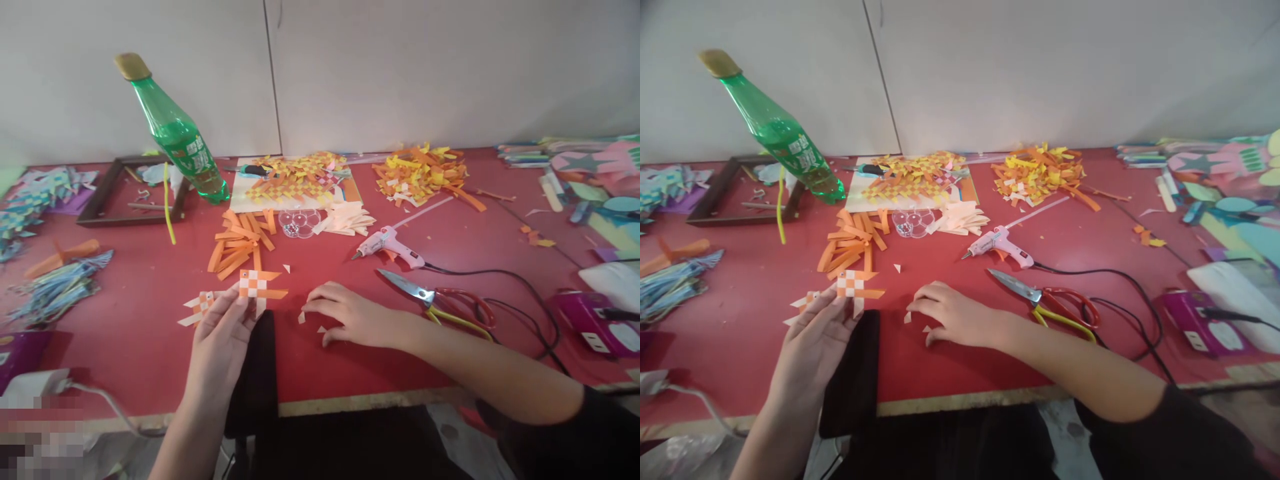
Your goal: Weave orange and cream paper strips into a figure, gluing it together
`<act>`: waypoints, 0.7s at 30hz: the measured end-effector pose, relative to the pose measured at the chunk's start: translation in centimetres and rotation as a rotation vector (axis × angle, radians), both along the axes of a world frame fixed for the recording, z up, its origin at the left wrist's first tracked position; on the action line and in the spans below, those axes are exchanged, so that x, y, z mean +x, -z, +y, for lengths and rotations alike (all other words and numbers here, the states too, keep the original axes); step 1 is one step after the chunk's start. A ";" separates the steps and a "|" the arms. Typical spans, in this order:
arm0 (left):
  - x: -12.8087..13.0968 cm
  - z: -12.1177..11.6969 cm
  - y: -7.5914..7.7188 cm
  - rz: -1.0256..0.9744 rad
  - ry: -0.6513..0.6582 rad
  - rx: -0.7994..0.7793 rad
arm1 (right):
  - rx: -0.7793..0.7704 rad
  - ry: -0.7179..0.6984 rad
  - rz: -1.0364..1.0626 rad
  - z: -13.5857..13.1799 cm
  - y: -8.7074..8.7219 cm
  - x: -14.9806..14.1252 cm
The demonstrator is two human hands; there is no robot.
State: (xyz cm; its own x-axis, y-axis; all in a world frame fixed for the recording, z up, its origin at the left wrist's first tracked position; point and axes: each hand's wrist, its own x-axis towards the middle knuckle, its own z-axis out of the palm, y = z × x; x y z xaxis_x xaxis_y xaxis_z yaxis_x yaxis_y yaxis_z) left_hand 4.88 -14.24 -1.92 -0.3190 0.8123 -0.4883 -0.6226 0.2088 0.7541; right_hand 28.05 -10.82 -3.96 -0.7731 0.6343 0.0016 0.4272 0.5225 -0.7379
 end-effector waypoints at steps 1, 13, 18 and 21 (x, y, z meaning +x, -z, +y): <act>0.0 0.0 0.0 -0.002 0.003 -0.001 | -0.001 -0.012 0.005 0.1 0.1 -0.1; 0.3 0.0 0.0 0.008 0.075 0.042 | 0.042 -0.188 0.053 3.6 1.5 -3.2; 0.2 0.1 -0.2 0.012 0.061 0.045 | 0.136 -0.186 0.025 2.7 2.2 -3.2; 0.1 -0.1 -0.3 0.023 0.050 0.047 | 0.176 -0.154 0.021 2.2 2.6 -3.1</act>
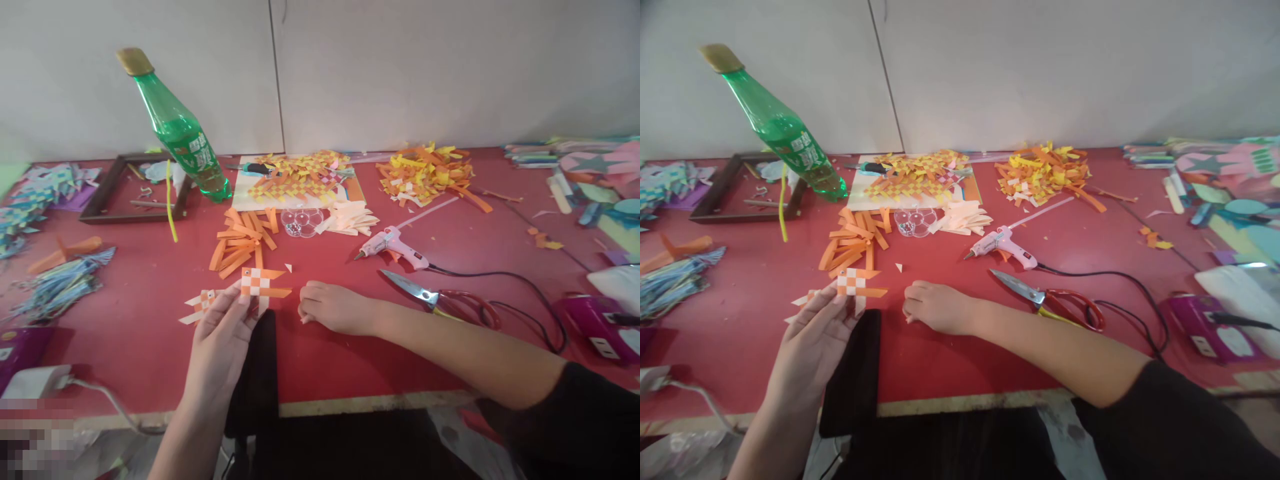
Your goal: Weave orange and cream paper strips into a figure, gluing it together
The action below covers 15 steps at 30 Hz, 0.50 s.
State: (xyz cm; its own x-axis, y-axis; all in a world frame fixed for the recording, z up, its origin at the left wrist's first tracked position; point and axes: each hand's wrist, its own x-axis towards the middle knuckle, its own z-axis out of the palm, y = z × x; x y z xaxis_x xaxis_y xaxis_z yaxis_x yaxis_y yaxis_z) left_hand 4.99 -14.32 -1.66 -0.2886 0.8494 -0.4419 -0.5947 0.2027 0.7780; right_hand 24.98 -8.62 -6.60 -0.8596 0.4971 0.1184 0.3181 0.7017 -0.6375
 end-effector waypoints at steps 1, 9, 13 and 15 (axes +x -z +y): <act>0.0 -0.1 0.0 0.003 -0.005 0.000 | 0.005 0.018 0.008 0.1 0.1 0.0; 0.0 -0.4 -0.1 -0.009 -0.028 -0.011 | 0.053 0.365 0.087 4.6 0.2 -1.7; -0.1 -0.5 -0.1 -0.006 -0.062 -0.026 | 0.073 0.281 0.076 6.0 0.3 -2.9; -0.1 -0.5 0.0 -0.007 -0.070 -0.032 | 0.088 0.225 0.061 6.0 0.5 -3.2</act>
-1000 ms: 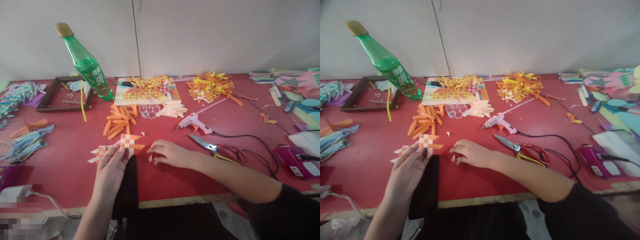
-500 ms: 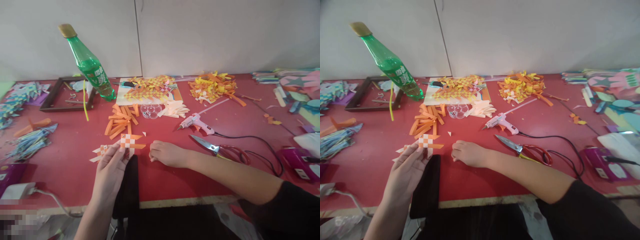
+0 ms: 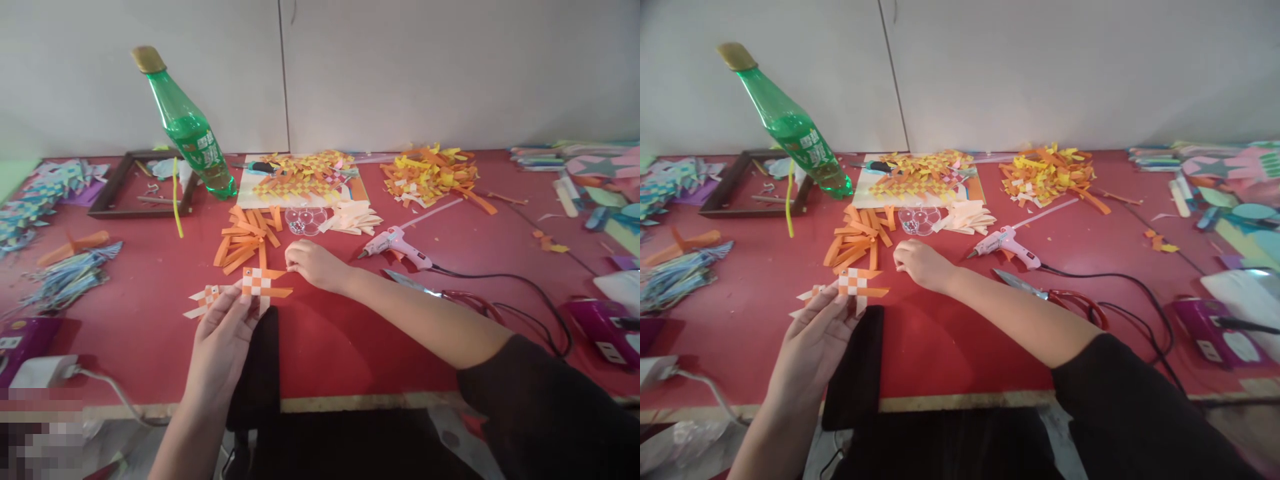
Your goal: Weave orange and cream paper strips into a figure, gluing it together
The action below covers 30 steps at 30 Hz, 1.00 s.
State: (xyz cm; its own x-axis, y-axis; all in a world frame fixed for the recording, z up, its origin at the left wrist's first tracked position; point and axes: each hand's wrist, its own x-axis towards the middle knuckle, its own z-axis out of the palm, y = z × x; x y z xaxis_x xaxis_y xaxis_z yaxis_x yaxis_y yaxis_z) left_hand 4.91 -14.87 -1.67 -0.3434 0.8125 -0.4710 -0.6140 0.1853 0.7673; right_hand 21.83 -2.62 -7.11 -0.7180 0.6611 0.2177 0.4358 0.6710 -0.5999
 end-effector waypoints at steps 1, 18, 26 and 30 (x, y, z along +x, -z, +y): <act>0.0 0.0 0.1 -0.003 0.002 -0.002 | 0.010 -0.018 -0.007 -0.1 0.1 0.0; 0.9 -0.5 0.5 0.051 0.107 0.038 | 0.225 0.128 -0.060 -2.3 0.1 1.5; 0.8 -0.8 1.2 0.098 0.204 0.039 | 0.291 0.848 -0.225 9.4 -4.8 14.9; 0.3 -0.6 1.1 0.151 0.222 0.025 | 0.262 1.013 -0.378 11.2 -3.9 21.2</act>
State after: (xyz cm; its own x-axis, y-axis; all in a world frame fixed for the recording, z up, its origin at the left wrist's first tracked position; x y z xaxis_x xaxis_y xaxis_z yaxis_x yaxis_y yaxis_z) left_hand 5.24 -15.46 -2.74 -0.2208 0.8863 -0.4070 -0.4387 0.2825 0.8531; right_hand 43.02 8.60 -3.21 0.0778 0.9451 0.3174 0.9788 -0.0119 -0.2043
